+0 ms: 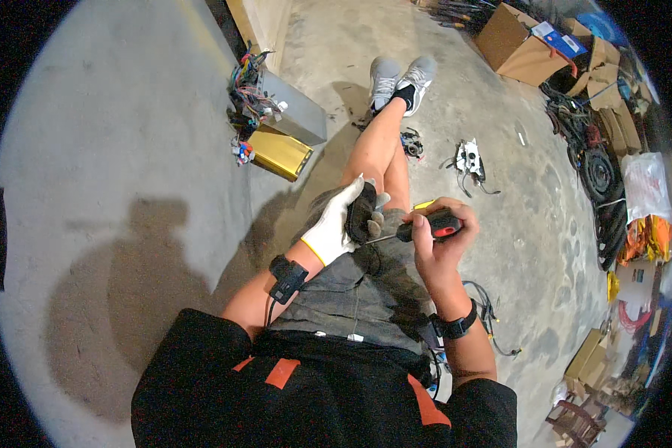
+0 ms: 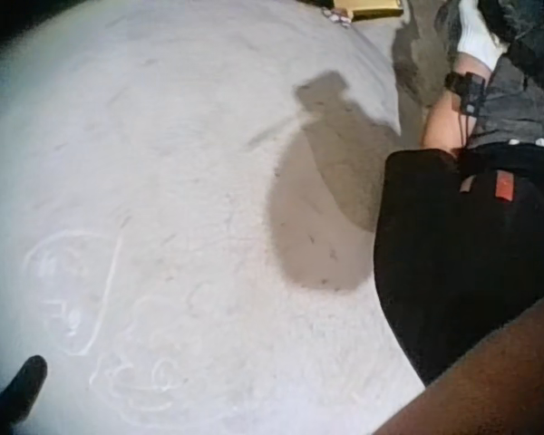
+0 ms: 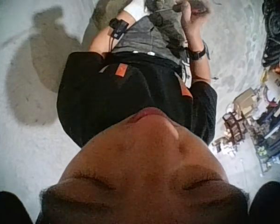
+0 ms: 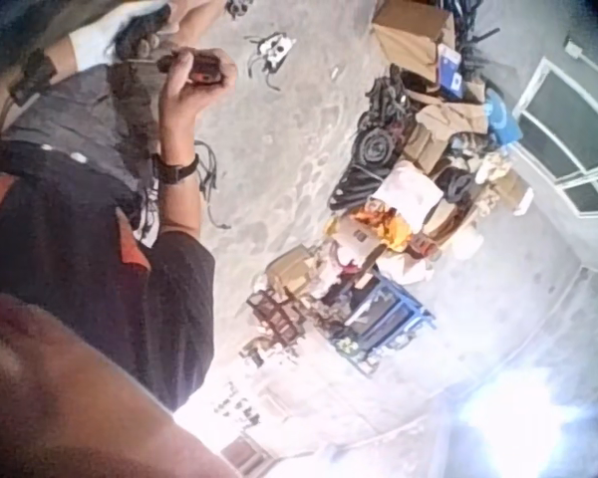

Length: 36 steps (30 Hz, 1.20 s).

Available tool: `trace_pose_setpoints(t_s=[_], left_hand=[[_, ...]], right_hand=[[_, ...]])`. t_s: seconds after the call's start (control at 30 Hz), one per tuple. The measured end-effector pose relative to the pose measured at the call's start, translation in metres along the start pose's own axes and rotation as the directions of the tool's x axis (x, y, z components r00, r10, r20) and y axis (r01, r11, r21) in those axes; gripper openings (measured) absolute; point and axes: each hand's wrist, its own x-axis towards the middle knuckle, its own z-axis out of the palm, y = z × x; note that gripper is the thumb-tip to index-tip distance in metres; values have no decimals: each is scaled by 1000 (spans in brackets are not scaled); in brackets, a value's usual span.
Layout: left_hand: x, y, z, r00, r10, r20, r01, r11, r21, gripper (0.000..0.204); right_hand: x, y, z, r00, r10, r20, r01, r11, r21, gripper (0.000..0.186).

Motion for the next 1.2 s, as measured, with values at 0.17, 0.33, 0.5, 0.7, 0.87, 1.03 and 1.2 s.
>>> trace_pose_setpoints(t_s=[0.17, 0.33, 0.5, 0.7, 0.87, 1.03, 1.2], left_hand=[[0, 0, 3, 1000, 5, -3, -5, 999, -37, 33], [3, 2, 0, 998, -13, 61, 18, 997, -77, 35], [8, 2, -3, 999, -35, 3, 35, 997, -71, 32], [8, 3, -4, 995, -76, 71, 82, 993, -87, 30], [7, 1, -6, 995, -16, 98, 21, 999, -50, 31], [9, 0, -9, 985, -105, 135, 107, 994, -13, 44], [6, 2, -2, 991, -108, 82, 110, 994, -19, 51]], right_hand=[[3, 5, -2, 984, 136, -119, -138, 990, -12, 49], [9, 12, 2, 953, 202, -227, -247, 950, -193, 46], [15, 2, 13, 968, 192, -163, -220, 958, -182, 45], [24, -28, -1, 937, 174, 304, -306, 829, 468, 38], [32, -16, -11, 887, 96, 451, -387, 688, 614, 41], [42, -33, -4, 800, -7, 600, -420, 707, 569, 33], [58, -64, -8, 899, 179, 400, -77, 963, -257, 34]])
